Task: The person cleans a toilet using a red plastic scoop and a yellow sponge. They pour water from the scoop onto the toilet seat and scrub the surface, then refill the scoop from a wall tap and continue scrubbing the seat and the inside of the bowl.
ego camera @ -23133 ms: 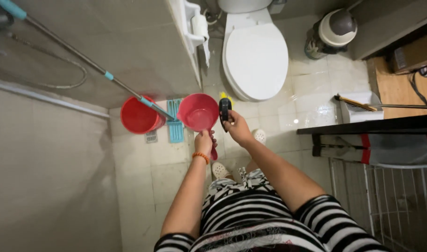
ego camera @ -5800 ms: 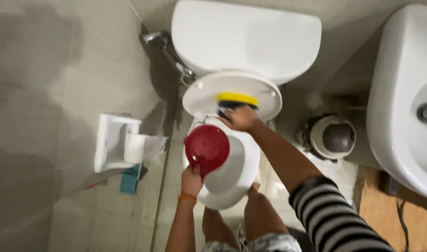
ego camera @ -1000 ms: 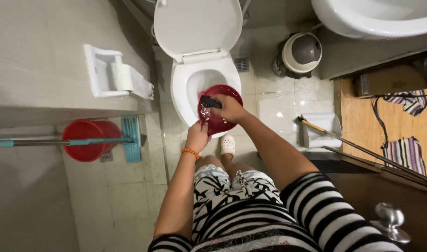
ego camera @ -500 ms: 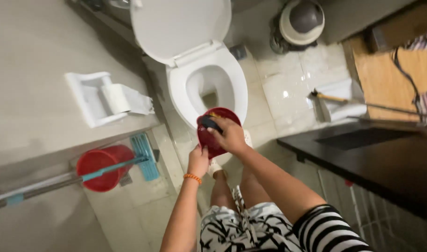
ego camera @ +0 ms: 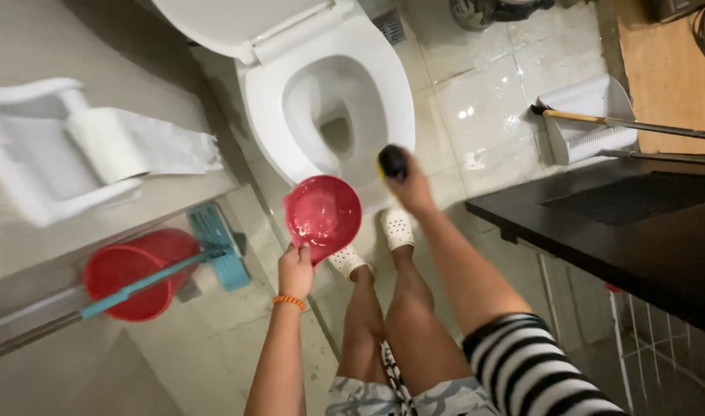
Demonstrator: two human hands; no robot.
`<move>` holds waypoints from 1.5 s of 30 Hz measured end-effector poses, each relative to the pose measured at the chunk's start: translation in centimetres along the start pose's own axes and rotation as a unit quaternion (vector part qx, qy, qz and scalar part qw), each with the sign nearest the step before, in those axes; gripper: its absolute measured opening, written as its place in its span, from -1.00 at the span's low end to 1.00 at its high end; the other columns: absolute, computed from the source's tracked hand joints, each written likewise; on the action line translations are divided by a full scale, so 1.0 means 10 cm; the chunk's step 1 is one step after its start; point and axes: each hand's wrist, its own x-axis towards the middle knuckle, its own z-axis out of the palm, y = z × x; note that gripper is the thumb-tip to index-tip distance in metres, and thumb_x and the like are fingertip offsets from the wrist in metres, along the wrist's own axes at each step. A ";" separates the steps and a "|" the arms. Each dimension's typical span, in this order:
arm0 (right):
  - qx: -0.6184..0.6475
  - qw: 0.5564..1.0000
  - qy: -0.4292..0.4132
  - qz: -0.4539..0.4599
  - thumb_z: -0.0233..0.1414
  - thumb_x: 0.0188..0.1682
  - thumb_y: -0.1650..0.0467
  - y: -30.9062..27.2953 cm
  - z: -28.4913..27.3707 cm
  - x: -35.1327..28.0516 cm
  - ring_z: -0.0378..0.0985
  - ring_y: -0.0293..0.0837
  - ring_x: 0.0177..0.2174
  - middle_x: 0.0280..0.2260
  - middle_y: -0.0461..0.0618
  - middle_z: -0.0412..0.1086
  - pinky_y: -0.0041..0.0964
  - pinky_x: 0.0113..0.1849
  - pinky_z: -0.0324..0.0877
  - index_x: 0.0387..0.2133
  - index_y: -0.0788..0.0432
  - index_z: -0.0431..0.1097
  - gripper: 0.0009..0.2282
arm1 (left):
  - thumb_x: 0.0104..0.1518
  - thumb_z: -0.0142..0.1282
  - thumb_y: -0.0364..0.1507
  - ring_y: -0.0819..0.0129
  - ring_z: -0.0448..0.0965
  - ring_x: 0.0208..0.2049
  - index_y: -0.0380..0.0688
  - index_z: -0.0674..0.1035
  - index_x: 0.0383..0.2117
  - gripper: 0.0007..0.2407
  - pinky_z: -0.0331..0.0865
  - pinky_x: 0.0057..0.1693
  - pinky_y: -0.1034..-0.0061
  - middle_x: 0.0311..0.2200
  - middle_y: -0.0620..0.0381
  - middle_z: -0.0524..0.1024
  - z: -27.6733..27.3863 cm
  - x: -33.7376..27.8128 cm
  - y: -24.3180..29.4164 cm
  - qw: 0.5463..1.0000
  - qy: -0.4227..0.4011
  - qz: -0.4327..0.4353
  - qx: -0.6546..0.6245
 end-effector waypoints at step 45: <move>-0.257 0.919 -0.178 -0.239 0.10 0.01 0.33 0.22 0.09 0.35 0.63 0.08 -0.35 -0.26 0.07 0.57 0.02 -0.22 0.49 0.22 -0.11 0.29 -0.55 | 0.32 -0.09 -0.38 0.39 0.51 -0.66 -0.36 0.57 -0.20 -0.75 0.41 -0.44 0.46 -0.57 0.04 0.58 0.68 0.38 0.29 0.985 0.083 -0.067 -0.138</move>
